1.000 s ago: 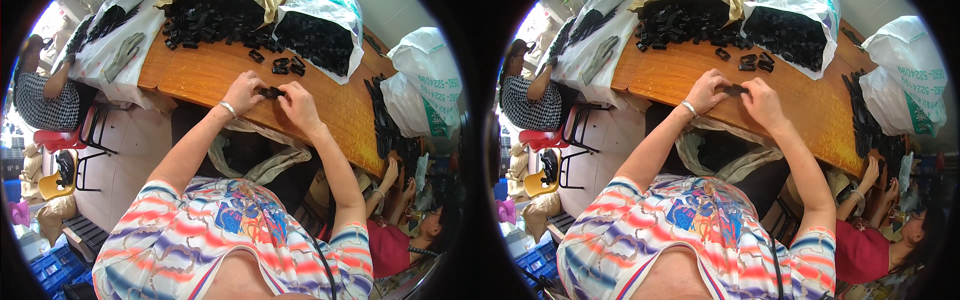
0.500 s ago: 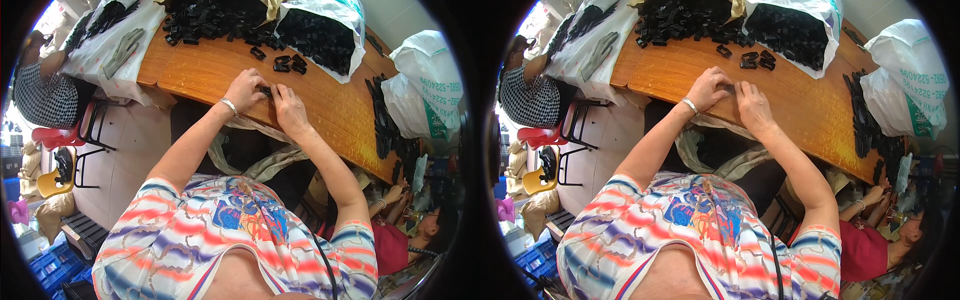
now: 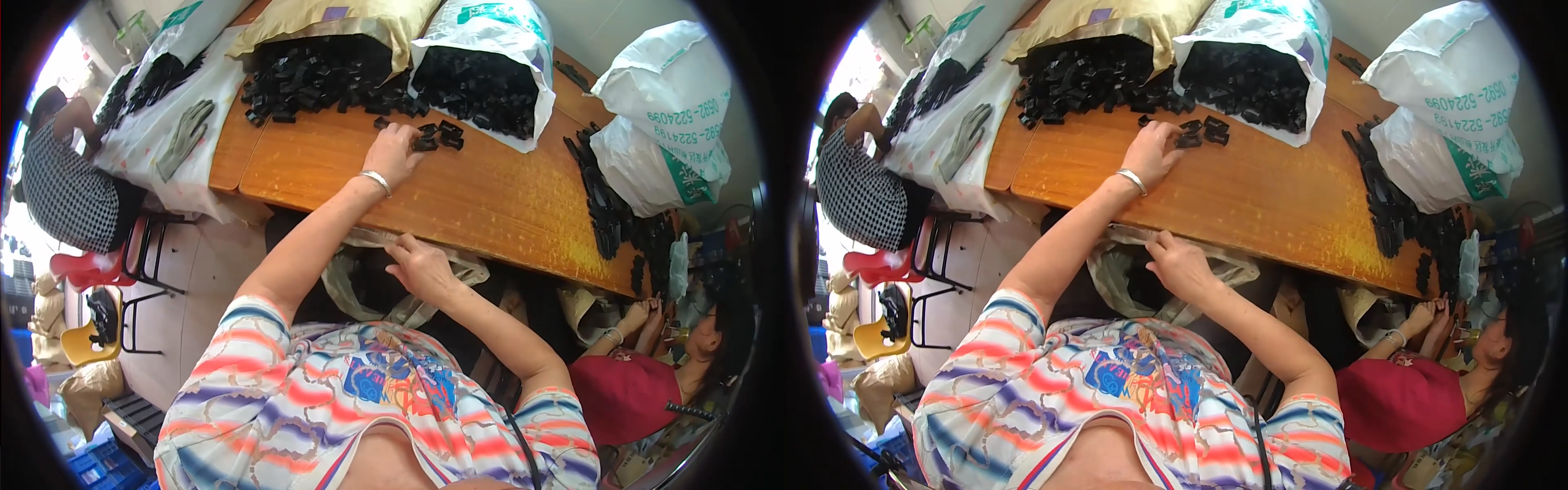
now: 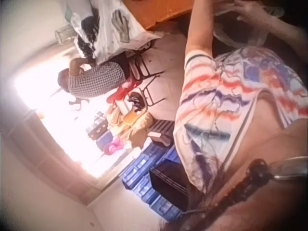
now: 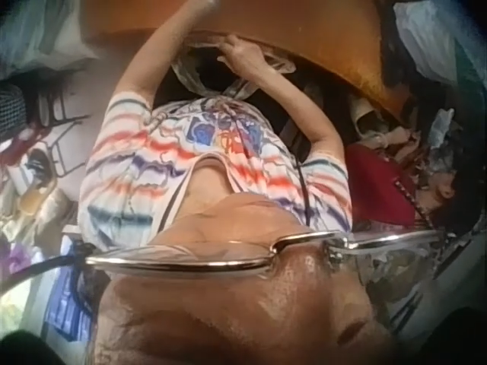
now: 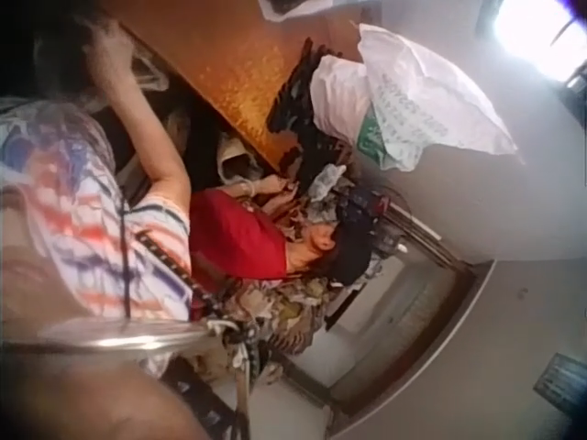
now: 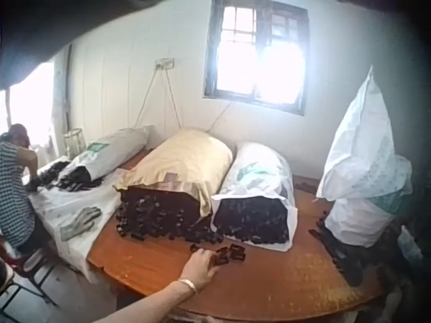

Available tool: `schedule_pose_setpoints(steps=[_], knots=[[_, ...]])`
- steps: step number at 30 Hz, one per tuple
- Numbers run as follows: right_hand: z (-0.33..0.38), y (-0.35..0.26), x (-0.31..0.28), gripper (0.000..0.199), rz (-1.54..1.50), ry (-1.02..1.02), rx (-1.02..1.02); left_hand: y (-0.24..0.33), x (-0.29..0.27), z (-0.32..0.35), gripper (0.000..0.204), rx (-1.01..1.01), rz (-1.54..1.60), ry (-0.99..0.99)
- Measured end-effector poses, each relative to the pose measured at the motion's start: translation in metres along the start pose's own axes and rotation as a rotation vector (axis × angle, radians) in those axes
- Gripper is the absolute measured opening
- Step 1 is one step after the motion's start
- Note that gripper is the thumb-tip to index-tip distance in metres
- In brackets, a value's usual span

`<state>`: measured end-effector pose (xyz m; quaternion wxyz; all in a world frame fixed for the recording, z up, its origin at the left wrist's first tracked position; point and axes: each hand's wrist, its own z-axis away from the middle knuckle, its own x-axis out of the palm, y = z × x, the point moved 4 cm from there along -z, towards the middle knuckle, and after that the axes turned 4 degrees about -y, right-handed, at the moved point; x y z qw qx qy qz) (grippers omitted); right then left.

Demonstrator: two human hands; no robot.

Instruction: Assembling or sorting small black plastic components at a manufacturing workbench.

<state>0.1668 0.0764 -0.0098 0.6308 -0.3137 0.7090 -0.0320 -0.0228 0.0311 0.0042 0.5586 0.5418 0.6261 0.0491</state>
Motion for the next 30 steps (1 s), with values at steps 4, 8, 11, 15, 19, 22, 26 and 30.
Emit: schedule_pose_setpoints(steps=[4, 8, 11, 15, 19, 22, 26, 30], knots=[[-0.012, 0.014, -0.040, 0.012, 0.015, 0.145, -0.023, -0.003, 0.016, -0.016, 0.032, -0.038, -0.155, 0.056], [-0.044, 0.093, -0.086, 0.002, 0.117, 0.393, 0.052, -0.005, 0.016, -0.018, 0.035, 0.022, -0.208, 0.092], [-0.059, 0.174, -0.108, 0.010, 0.267, 0.478, 0.237, 0.005, 0.008, -0.009, 0.039, 0.124, -0.198, 0.107], [-0.092, 0.222, -0.123, 0.017, 0.404, 0.394, 0.526, 0.002, 0.003, 0.005, 0.036, 0.179, -0.271, 0.050], [-0.103, 0.236, -0.124, 0.016, 0.454, 0.297, 0.660, 0.001, -0.003, 0.011, 0.029, 0.199, -0.117, 0.042], [-0.104, 0.223, -0.125, 0.016, 0.320, 0.262, 0.668, 0.001, -0.010, 0.015, 0.028, 0.204, -0.001, -0.072], [-0.089, 0.225, -0.114, 0.024, 0.143, 0.208, 0.688, 0.006, -0.008, 0.018, 0.023, 0.301, 0.048, -0.119], [-0.074, 0.213, -0.110, 0.017, -0.045, 0.262, 0.654, 0.011, -0.009, 0.024, 0.017, 0.469, 0.009, -0.101]])
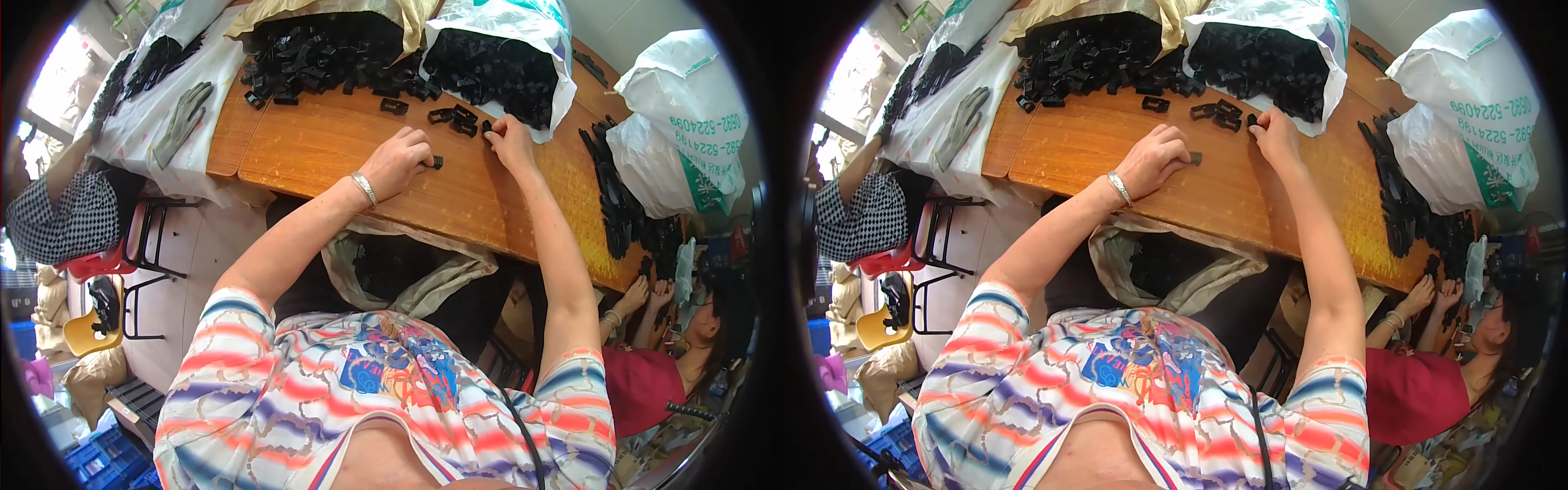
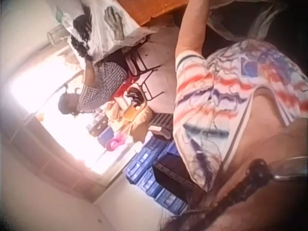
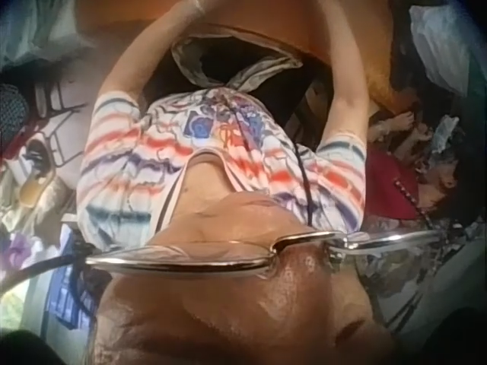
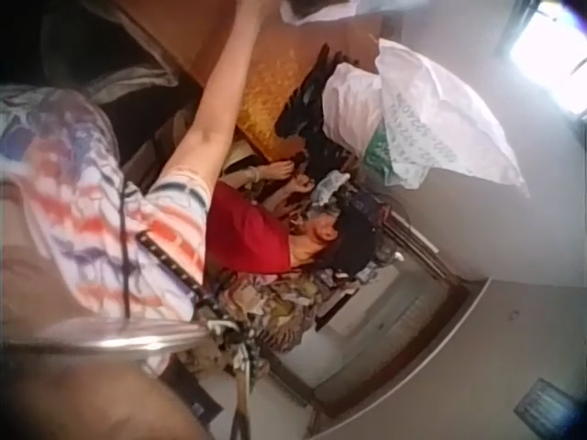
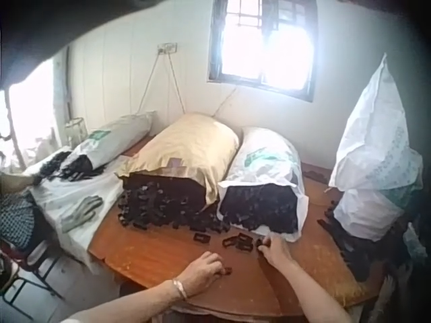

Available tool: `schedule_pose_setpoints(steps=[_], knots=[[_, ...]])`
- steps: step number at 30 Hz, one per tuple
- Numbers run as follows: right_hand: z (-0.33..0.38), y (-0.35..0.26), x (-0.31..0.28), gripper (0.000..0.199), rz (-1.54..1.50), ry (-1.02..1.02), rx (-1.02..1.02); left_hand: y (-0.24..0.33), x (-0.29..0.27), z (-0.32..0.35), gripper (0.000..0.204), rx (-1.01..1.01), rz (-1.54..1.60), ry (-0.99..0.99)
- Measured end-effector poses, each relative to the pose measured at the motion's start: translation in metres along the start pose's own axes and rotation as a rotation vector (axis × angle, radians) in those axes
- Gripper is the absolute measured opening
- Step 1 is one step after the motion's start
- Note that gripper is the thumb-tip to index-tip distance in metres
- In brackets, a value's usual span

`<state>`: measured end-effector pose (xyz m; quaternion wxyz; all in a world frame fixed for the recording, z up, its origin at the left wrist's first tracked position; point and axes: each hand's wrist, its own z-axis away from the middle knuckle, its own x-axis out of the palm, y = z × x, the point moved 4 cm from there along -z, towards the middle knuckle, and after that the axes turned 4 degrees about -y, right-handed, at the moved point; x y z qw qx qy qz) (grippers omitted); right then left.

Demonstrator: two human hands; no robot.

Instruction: Assembling or sorting small black plastic components at a manufacturing workbench.

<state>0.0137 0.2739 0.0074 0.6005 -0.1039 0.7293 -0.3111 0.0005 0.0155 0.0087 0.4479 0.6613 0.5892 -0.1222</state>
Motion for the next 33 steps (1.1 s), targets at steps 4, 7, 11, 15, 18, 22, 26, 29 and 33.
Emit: schedule_pose_setpoints(steps=[4, 7, 11, 15, 18, 22, 26, 29, 33], knots=[[0.029, -0.010, 0.000, 0.015, -0.288, -0.026, -0.043, 0.001, -0.001, 0.007, 0.016, 0.008, 0.001, -0.026], [0.059, -0.042, -0.004, 0.019, -0.312, -0.102, -0.108, 0.007, -0.005, 0.011, 0.017, 0.009, 0.003, -0.041], [0.078, -0.067, 0.007, 0.022, -0.262, -0.120, -0.244, 0.017, -0.012, 0.011, 0.026, -0.107, 0.058, 0.004], [0.081, -0.072, 0.013, 0.022, -0.263, -0.102, -0.263, 0.012, -0.008, 0.011, 0.023, -0.202, -0.069, 0.148], [0.084, -0.074, 0.015, 0.022, -0.256, -0.110, -0.245, 0.007, -0.003, 0.013, 0.016, -0.242, -0.070, 0.031], [0.091, -0.084, 0.013, 0.022, -0.226, -0.091, -0.301, 0.011, 0.000, 0.017, 0.016, -0.174, -0.068, -0.022], [0.095, -0.090, 0.015, 0.021, -0.179, -0.068, -0.373, 0.012, -0.002, 0.018, 0.024, -0.236, 0.002, -0.036], [0.097, -0.094, 0.021, 0.021, -0.125, -0.045, -0.448, 0.008, -0.002, 0.020, 0.033, -0.287, 0.061, 0.034], [0.097, -0.096, 0.029, 0.022, -0.096, -0.061, -0.477, 0.006, 0.002, 0.019, 0.031, -0.272, -0.048, -0.016]])
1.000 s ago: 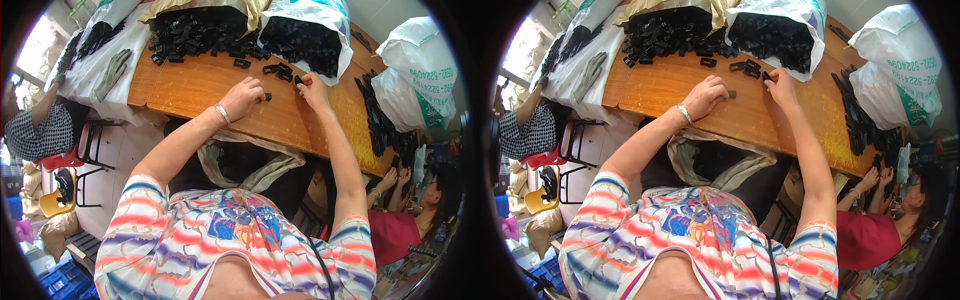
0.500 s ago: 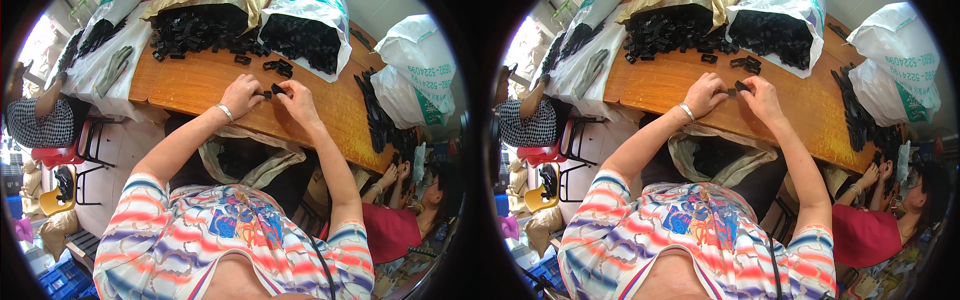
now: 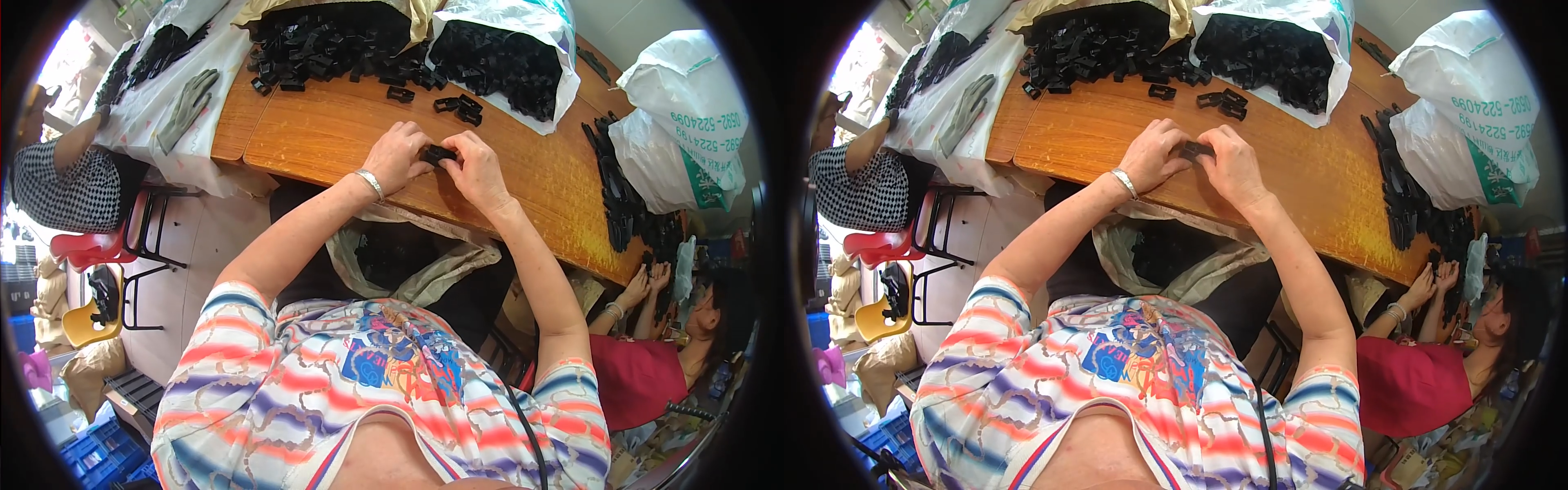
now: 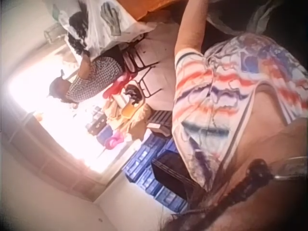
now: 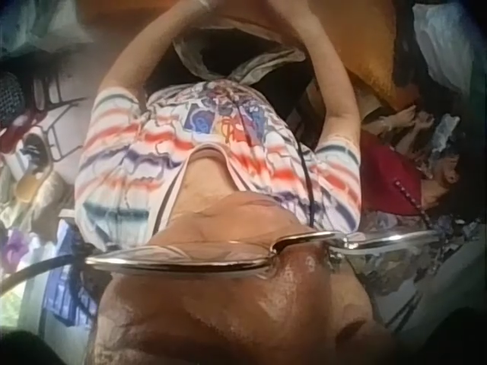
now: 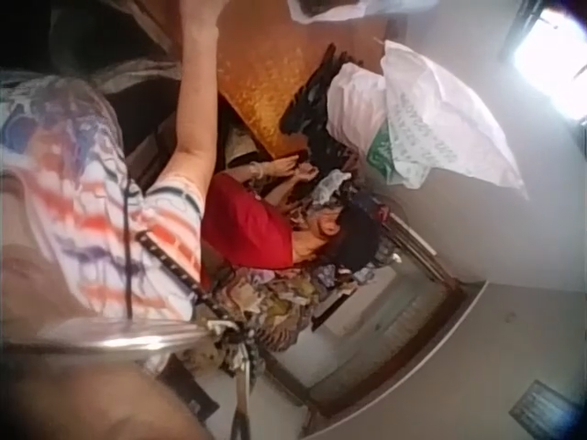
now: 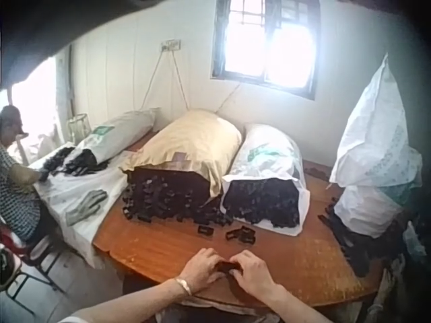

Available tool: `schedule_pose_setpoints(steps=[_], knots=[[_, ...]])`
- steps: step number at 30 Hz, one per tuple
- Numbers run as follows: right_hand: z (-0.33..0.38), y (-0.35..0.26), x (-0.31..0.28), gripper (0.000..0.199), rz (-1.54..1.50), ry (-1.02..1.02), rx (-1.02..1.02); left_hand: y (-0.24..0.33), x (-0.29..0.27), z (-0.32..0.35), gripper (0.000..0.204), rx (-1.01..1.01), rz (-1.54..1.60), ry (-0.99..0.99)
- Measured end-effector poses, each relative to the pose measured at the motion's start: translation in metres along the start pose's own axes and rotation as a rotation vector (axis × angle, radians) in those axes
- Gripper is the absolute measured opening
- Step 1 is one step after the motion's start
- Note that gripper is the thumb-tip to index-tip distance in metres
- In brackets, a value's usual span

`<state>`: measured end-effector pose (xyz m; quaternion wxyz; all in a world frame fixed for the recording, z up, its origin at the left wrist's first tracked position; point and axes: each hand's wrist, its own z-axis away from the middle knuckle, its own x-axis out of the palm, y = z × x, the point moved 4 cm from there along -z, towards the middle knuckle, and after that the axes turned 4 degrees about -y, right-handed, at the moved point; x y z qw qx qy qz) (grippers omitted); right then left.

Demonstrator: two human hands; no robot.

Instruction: Assembling or sorting small black plastic components at a manufacturing workbench.

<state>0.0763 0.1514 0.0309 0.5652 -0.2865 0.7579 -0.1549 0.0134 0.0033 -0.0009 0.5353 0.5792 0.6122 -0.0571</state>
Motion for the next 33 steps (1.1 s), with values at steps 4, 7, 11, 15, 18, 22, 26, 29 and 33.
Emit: schedule_pose_setpoints(steps=[4, 7, 11, 15, 18, 22, 26, 29, 33], knots=[[0.001, 0.005, 0.004, 0.021, 0.061, -0.027, -0.046, -0.002, 0.004, -0.003, 0.025, -0.028, -0.001, -0.021], [0.003, -0.002, 0.007, 0.020, 0.145, -0.036, -0.100, -0.006, 0.003, -0.003, 0.023, -0.055, 0.007, -0.031], [0.022, -0.008, 0.016, 0.024, 0.395, 0.090, -0.299, -0.007, 0.001, -0.004, 0.027, -0.061, 0.027, -0.048], [0.020, 0.003, 0.020, 0.027, 0.317, 0.084, -0.218, -0.011, 0.003, -0.006, 0.022, 0.003, 0.027, -0.051], [0.040, -0.006, 0.020, 0.027, 0.198, 0.037, -0.105, -0.038, 0.008, -0.015, 0.022, -0.135, 0.490, -0.362], [0.088, -0.050, 0.030, 0.030, 0.106, 0.017, -0.143, -0.014, -0.007, -0.059, 0.029, -0.117, 0.116, 0.007], [0.106, -0.043, 0.058, 0.028, 0.023, -0.168, -0.127, -0.020, 0.021, -0.082, 0.038, -0.104, -0.163, 0.097], [0.091, -0.033, 0.036, 0.011, 0.093, -0.124, -0.160, -0.036, 0.029, -0.084, 0.024, -0.101, -0.191, 0.080], [0.028, 0.025, -0.040, 0.005, 0.162, 0.232, -0.082, -0.012, 0.008, -0.052, 0.020, -0.105, -0.165, 0.018]])
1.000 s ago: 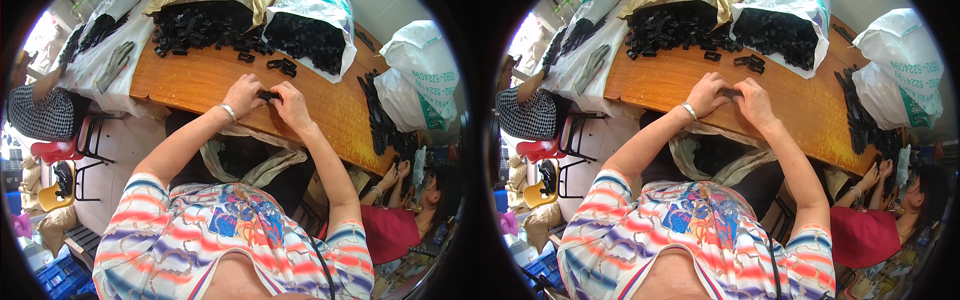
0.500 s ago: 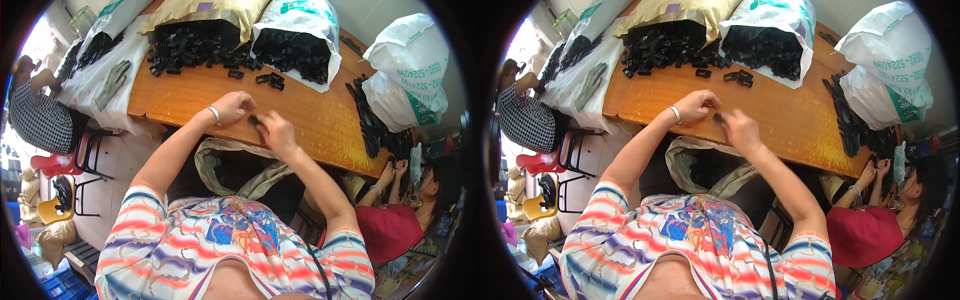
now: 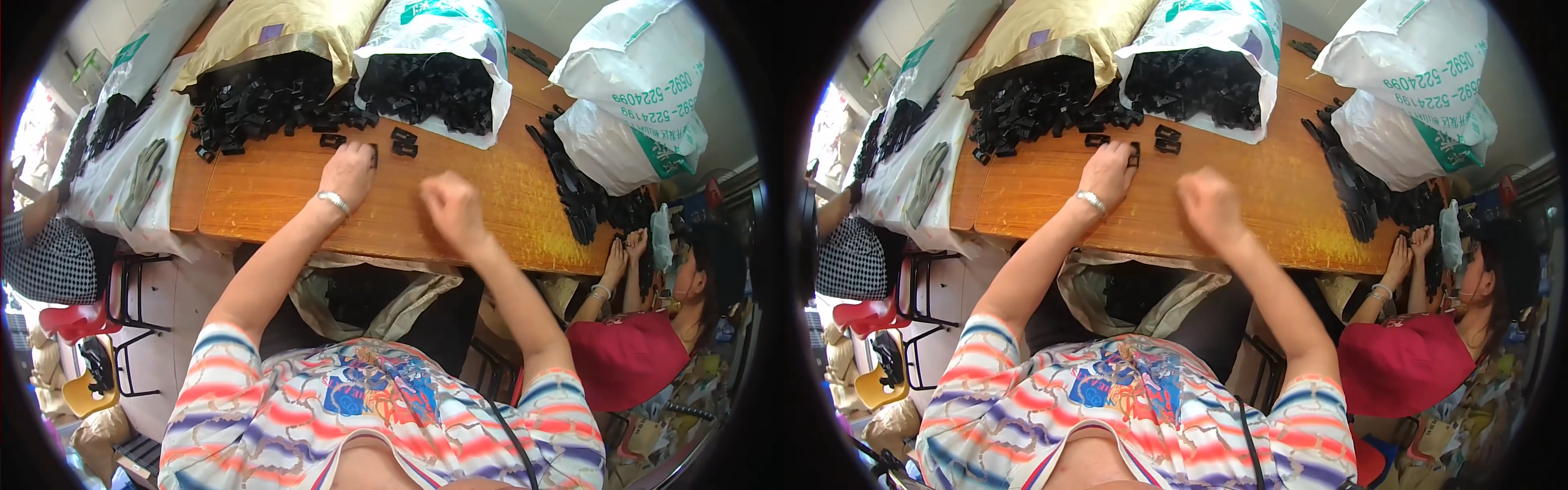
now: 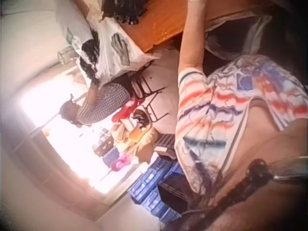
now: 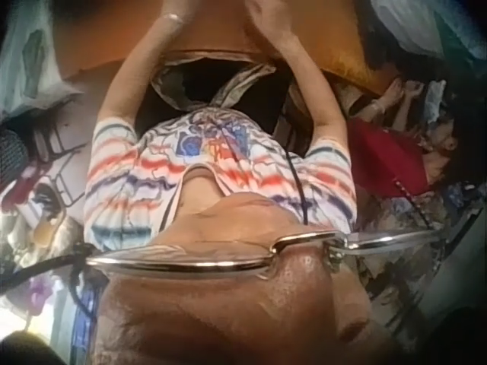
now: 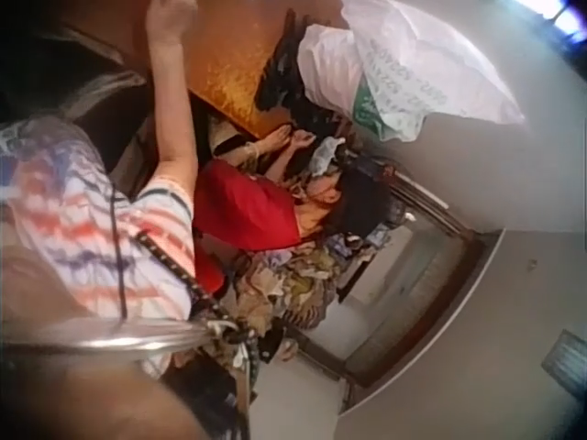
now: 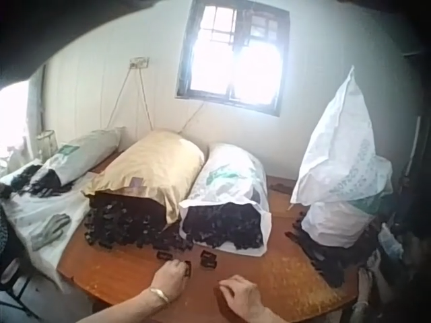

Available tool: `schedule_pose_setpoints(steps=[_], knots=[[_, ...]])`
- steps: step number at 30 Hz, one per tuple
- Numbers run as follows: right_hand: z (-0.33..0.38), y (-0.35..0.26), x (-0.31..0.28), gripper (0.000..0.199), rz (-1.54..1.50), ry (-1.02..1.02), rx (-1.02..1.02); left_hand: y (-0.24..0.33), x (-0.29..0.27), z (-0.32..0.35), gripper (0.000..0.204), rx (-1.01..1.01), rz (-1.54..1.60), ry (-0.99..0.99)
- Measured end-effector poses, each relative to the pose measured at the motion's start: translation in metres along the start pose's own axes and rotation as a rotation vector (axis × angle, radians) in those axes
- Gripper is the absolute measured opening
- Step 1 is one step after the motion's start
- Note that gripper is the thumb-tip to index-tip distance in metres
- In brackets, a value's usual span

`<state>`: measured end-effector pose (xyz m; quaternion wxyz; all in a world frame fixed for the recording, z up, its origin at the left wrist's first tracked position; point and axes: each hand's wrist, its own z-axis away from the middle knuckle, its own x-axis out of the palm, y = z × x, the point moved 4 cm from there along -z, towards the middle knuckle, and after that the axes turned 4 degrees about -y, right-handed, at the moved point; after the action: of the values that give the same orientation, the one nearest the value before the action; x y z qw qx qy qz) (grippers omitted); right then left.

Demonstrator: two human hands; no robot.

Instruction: Assembling or sorting small black plastic components at a manufacturing workbench.

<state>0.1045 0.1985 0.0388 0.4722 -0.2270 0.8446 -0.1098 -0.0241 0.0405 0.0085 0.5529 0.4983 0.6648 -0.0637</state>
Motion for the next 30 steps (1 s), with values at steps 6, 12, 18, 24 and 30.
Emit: schedule_pose_setpoints(steps=[6, 12, 18, 24, 30], knots=[[-0.062, 0.147, -0.005, 0.021, 0.311, 0.097, 0.388, 0.026, -0.013, 0.043, 0.026, 0.023, 0.089, -0.078], [-0.098, 0.146, 0.013, 0.032, 0.416, -0.120, 0.631, 0.015, -0.024, 0.027, 0.028, 0.248, -0.139, 0.091], [-0.061, 0.141, 0.009, 0.029, 0.159, -0.159, 0.520, 0.005, -0.017, 0.028, 0.023, 0.087, -0.059, -0.143], [-0.008, 0.097, 0.021, 0.025, -0.247, -0.118, 0.488, 0.026, -0.017, 0.046, 0.040, -0.043, 0.161, -0.102], [-0.002, 0.010, 0.017, 0.022, -0.218, -0.139, 0.350, 0.032, -0.015, 0.050, 0.036, 0.031, 0.156, -0.109]])
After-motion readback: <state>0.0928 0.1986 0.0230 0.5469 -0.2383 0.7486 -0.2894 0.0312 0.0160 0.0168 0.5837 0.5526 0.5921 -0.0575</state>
